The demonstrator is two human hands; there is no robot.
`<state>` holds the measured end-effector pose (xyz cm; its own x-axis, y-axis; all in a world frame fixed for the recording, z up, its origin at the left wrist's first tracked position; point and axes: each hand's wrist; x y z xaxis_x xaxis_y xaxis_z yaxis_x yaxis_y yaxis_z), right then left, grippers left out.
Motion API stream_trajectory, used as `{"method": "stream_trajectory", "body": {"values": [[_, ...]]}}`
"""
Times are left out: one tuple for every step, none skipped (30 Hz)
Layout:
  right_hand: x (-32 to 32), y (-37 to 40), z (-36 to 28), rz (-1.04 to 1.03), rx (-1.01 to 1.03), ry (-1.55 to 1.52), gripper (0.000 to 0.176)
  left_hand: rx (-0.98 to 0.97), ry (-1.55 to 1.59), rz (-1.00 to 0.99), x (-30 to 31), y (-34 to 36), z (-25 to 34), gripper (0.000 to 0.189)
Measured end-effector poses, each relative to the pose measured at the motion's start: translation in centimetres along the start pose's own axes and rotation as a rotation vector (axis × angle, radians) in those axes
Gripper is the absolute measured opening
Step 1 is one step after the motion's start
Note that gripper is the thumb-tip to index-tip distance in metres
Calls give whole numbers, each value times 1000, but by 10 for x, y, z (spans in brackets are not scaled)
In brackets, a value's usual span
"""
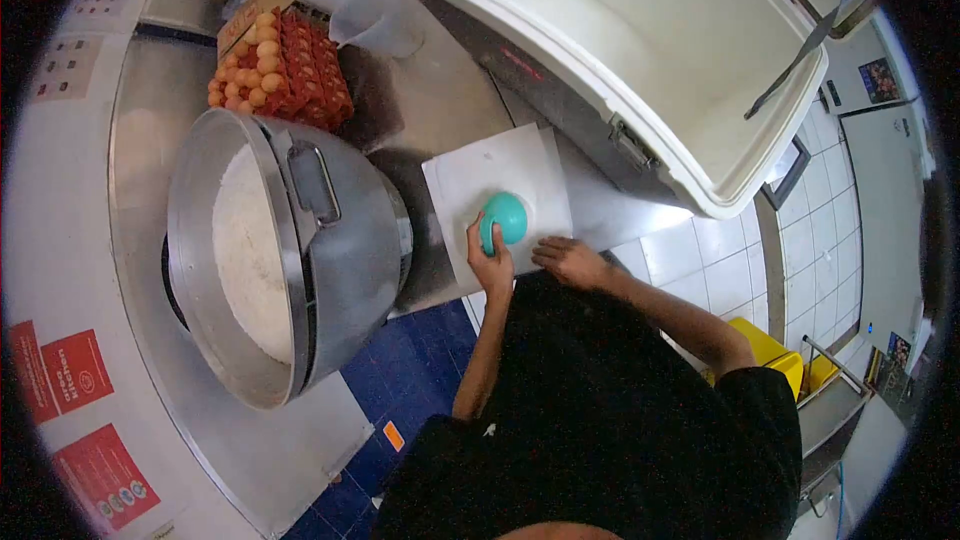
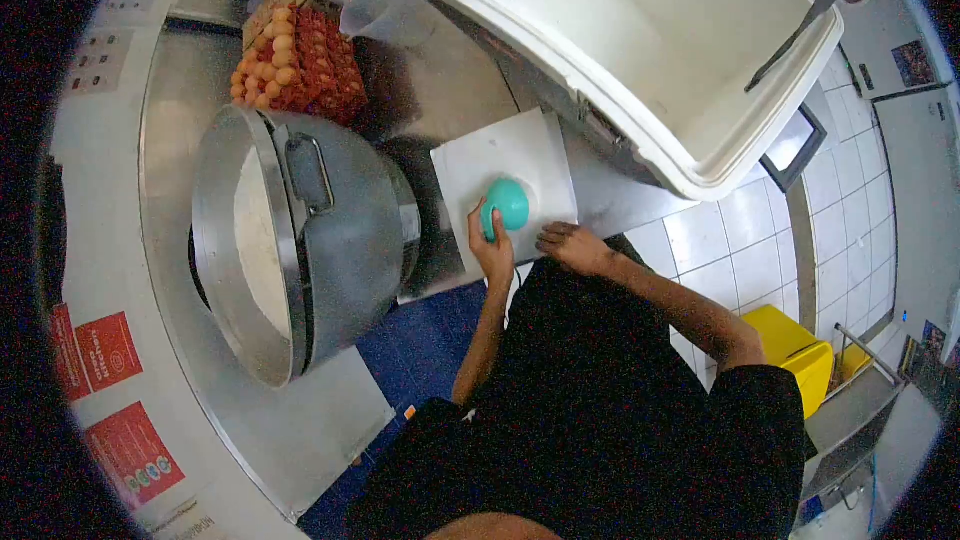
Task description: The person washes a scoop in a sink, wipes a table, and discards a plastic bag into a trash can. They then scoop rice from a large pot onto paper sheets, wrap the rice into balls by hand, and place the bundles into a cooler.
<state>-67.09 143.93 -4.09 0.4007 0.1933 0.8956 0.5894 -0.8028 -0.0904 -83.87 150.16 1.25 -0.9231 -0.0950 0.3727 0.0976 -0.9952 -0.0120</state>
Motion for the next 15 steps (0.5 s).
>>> {"method": "stream_trajectory", "body": {"values": [[4,-1,3,5,-10,-12,37,-44,22,53,-2,-1,4,32],[5,1,-4,1,-19,-44,35,-71,30,105,3,6,9,33],[1,3,-7,-1,-13,-53,35,-66,23,110,8,13,-1,33],[0,1,-2,14,2,-41,35,-82,5,92,8,13,-17,33],[1,0,4,30,9,-25,34,-101,-9,66,6,12,-25,33],[2,2,2,26,6,-31,34,-94,-11,63,13,17,-7,33],[6,4,-1,59,-30,-66,32,-4,102,78,27,20,34,36],[11,0,1,97,-60,-90,29,75,221,99,41,16,71,38],[15,0,-1,89,-48,-95,29,-75,146,153,63,16,89,41],[20,-1,-2,75,-87,-125,27,-221,68,213,85,14,112,45],[23,-3,-1,61,-122,-150,24,-327,121,301,100,7,173,49],[22,-5,1,50,-99,-148,24,-471,-170,554,130,0,186,49],[18,-5,2,87,-102,-143,23,-337,-52,627,158,3,210,55],[17,-5,2,123,-102,-140,21,-342,-161,721,178,-4,252,52],[19,-7,0,108,-77,-141,21,-431,-377,737,211,-21,263,46]]}}
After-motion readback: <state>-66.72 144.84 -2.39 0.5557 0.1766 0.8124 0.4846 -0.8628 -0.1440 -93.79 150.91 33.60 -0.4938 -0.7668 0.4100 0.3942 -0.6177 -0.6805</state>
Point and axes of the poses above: each hand's wrist, its own y-axis away from the middle knuckle, its own x-axis out of the back of the hand, z = x × y, and after that the axes turned 7 degrees about y, right-handed
